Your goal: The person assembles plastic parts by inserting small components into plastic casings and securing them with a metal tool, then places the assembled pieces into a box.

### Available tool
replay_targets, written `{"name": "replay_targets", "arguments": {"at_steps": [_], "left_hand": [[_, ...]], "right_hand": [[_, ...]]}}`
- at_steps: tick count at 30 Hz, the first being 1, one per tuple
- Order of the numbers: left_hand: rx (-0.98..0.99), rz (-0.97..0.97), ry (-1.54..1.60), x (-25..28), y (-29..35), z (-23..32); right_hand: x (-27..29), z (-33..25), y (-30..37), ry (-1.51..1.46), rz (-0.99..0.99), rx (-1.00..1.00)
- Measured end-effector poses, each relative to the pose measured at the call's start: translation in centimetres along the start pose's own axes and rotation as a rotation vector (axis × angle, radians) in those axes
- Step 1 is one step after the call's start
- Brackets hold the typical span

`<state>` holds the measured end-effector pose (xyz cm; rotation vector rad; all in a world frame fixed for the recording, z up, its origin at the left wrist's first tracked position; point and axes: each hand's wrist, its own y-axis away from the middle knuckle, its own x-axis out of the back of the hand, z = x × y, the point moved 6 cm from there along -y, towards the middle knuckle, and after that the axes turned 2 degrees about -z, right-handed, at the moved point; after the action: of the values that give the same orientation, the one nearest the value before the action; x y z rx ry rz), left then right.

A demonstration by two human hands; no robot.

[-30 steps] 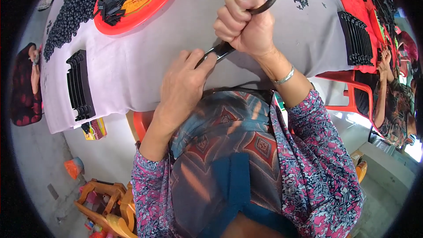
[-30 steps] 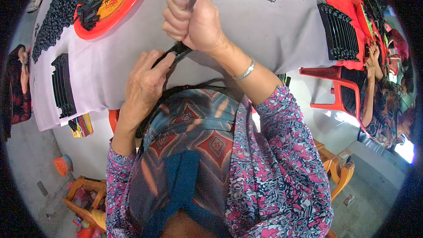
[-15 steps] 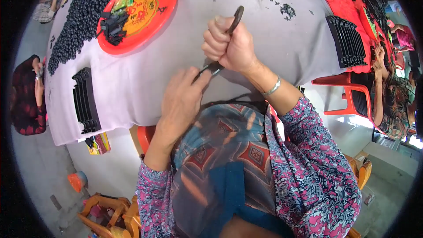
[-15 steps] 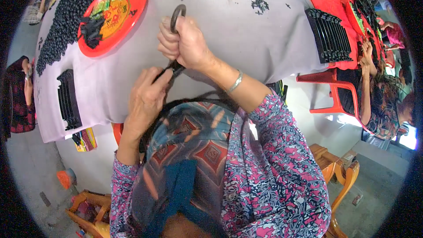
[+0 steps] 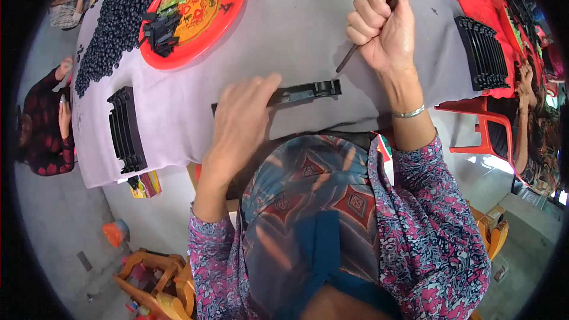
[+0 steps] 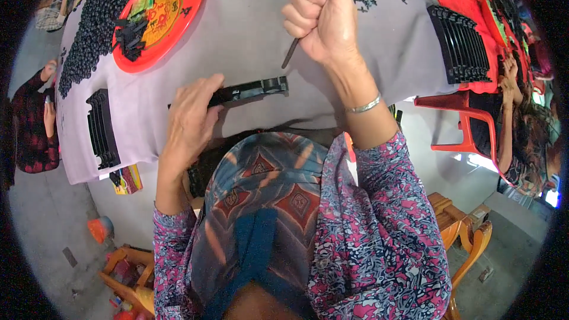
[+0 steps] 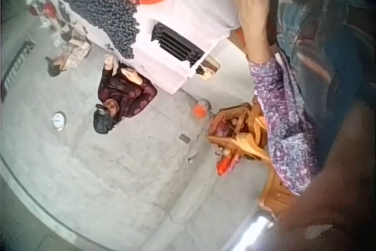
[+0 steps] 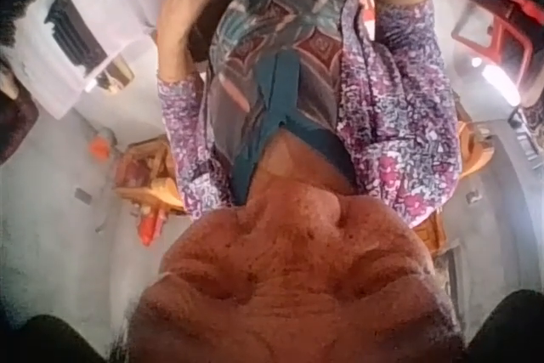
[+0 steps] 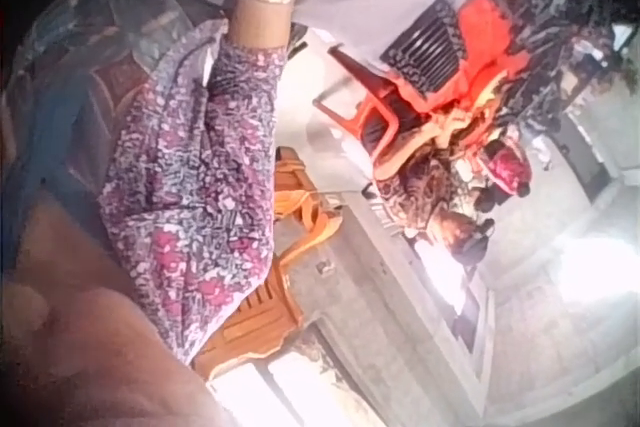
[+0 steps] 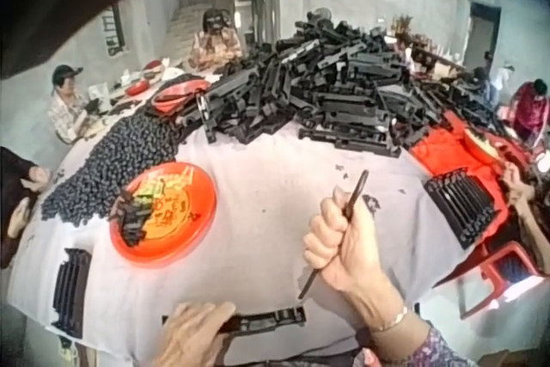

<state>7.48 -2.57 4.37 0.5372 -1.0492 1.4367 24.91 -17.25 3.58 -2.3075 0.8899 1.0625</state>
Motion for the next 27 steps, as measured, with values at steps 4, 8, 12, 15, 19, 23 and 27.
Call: {"name": "replay_targets", "arguments": {"at_steps": [4,8,12,15,19,23,27], "left_hand": [[-0.003,-0.174,-0.035,0.3,-0.6,-0.9],[-0.112,-0.259,-0.102,0.8,-1.5,-1.1],[-0.175,-0.149,-0.163,1.7,-1.5,-0.7],[-0.206,-0.086,-0.173,2.0,-0.8,-0.7],[0.138,0.203,0.216,1.4,1.8,-3.5],[0.61,0.07,0.337,-1.0,2.6,-2.5],[0.482,0.057,0.1,-1.7,1.7,-1.0]], "right_hand": [[0.7,0.8,0.0,0.001,0.039,-0.028],[0.7,1.2,0.1,-0.023,0.02,-0.055],[1.0,1.5,0.2,-0.007,0.079,-0.066],[0.7,1.6,0.2,-0.025,0.049,-0.077],[0.6,1.8,0.2,-0.009,0.096,-0.085],[0.6,1.9,0.3,-0.029,0.083,-0.035],[0.4,2.2,0.4,-0.081,0.044,0.005]]}}
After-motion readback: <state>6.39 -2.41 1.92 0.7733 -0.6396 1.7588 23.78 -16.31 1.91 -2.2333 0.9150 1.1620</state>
